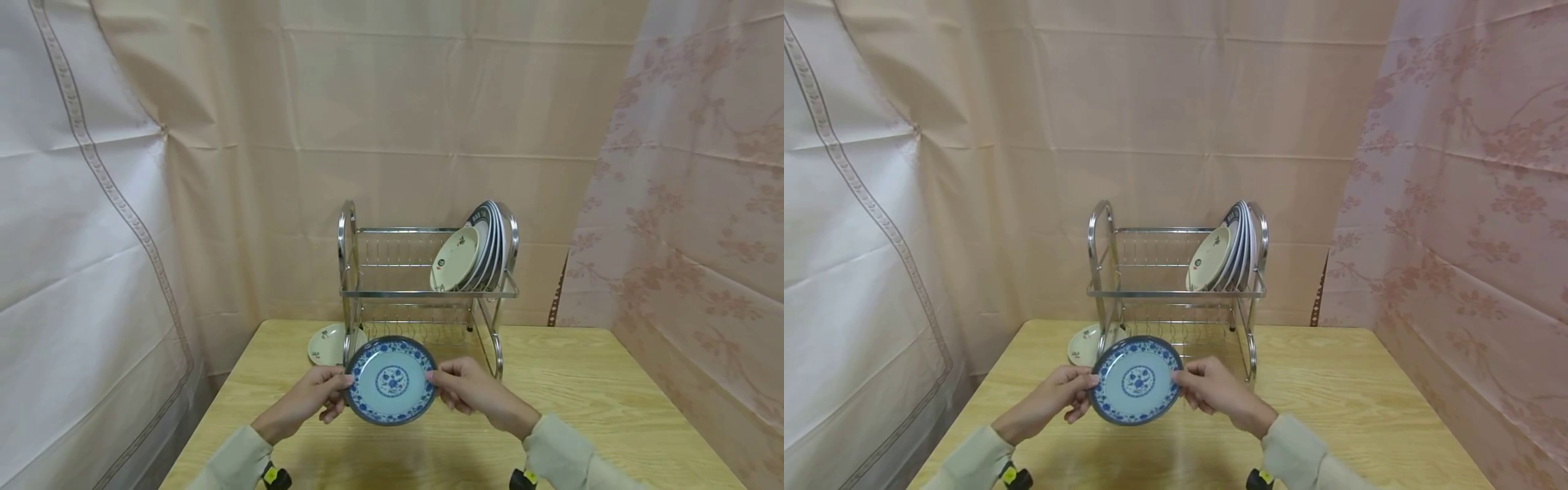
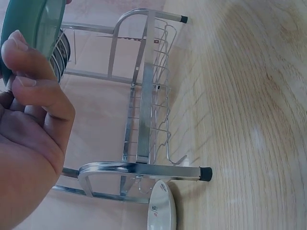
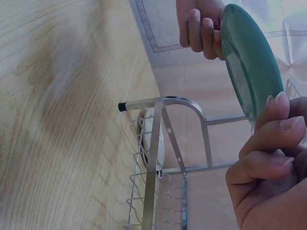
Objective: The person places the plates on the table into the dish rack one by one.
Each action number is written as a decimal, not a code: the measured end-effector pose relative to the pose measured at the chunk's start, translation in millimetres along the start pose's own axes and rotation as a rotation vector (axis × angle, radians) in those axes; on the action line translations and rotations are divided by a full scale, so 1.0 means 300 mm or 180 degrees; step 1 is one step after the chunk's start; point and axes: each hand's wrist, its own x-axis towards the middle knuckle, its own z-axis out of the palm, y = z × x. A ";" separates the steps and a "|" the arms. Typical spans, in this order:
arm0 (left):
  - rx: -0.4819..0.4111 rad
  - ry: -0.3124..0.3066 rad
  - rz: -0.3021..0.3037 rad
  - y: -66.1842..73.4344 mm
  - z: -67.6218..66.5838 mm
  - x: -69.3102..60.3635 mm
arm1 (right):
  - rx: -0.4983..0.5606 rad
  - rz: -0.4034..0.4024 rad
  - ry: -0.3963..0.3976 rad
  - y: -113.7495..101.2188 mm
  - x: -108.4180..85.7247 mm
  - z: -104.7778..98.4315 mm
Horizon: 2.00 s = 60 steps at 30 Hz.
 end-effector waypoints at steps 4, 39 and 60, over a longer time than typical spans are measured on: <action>0.0001 -0.0028 -0.0028 -0.007 0.001 0.003 | -0.0007 -0.0017 0.0088 0.002 0.000 -0.002; 0.0097 0.0303 0.0395 0.141 -0.091 0.060 | 0.0021 -0.0110 0.0529 0.016 -0.065 -0.083; -0.0468 0.1316 0.0352 0.294 -0.086 0.194 | -0.0067 -0.0099 0.0610 -0.008 -0.093 -0.103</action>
